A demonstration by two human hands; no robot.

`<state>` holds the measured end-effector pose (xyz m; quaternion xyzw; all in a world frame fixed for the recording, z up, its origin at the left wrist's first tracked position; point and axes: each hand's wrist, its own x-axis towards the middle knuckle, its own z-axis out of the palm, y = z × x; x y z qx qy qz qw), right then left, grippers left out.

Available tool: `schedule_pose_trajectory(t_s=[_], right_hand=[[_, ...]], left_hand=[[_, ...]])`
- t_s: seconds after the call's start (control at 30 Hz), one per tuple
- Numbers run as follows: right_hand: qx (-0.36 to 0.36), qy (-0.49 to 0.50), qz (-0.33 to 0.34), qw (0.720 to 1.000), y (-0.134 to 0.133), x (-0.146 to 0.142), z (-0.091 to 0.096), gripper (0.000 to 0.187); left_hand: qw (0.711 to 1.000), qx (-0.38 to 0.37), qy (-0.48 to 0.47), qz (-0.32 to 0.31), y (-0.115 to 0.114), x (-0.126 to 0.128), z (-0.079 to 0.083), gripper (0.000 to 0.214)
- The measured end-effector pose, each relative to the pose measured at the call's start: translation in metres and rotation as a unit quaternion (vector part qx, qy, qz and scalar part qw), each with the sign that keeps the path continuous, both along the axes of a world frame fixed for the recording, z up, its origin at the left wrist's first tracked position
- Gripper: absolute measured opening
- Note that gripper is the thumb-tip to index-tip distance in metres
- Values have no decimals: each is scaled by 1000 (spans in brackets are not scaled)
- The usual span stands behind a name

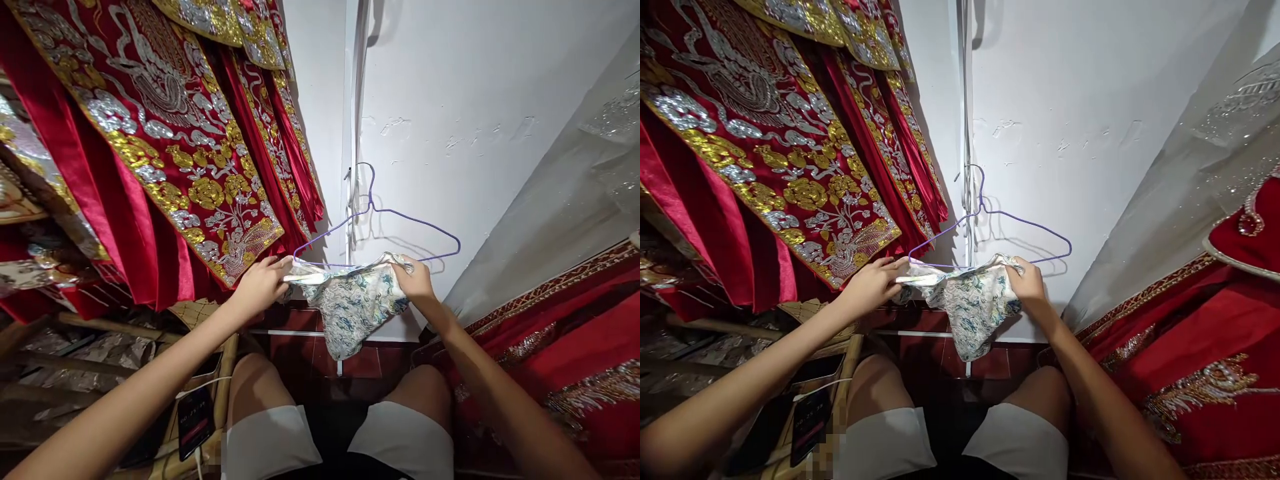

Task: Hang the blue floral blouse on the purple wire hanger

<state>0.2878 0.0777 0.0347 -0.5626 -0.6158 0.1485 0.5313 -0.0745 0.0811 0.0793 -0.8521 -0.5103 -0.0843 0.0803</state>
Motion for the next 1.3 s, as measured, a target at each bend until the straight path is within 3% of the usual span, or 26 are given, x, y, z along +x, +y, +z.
schedule_pose_trajectory(t_s=[0.1, 0.17, 0.37, 0.53, 0.63, 0.77, 0.83, 0.9, 1.03, 1.1, 1.23, 1.27, 1.3], right_hand=[[-10, -1, -1, 1000, 1, -7, -2, 30], [-20, 11, 3, 1000, 0, -11, -2, 28], [-23, 52, 15, 998, -12, -22, -5, 26], [-24, 89, 54, 994, -25, -31, -4, 29], [-27, 82, 57, 995, -25, -27, -3, 29], [-36, 93, 73, 992, -19, -22, -5, 28], [-45, 111, 70, 990, -16, -24, -7, 29], [-54, 136, 69, 987, -15, -29, -9, 30], [-60, 172, 93, 979, -21, -45, -11, 31], [-56, 170, 98, 979, -24, -49, -10, 29], [-41, 144, 90, 985, -31, -40, -5, 14], [-30, 142, 82, 986, -34, -35, -3, 20], [-13, 144, 73, 987, -37, -29, -1, 40]], left_hand=[[999, -4, 28, 29, -4, -7, -8, 30], [999, 13, 9, 47, -6, -9, -4, 29], [995, 21, -82, 47, -1, 3, 38, 25], [988, -7, -5, 155, 13, 8, 68, 41], [985, -64, 57, 152, 20, 3, 69, 42], [989, -7, 13, 146, 20, -3, 62, 45], [989, 31, -69, 125, 21, -2, 62, 46], [981, 38, -179, 64, 25, 3, 63, 45], [936, -1, -345, -67, 37, 32, 61, 42], [928, -3, -359, -100, 40, 50, 56, 43], [940, 41, -317, -117, 44, 66, 43, 47], [943, 49, -307, -116, 46, 66, 40, 47], [945, 54, -300, -117, 48, 64, 38, 47]])
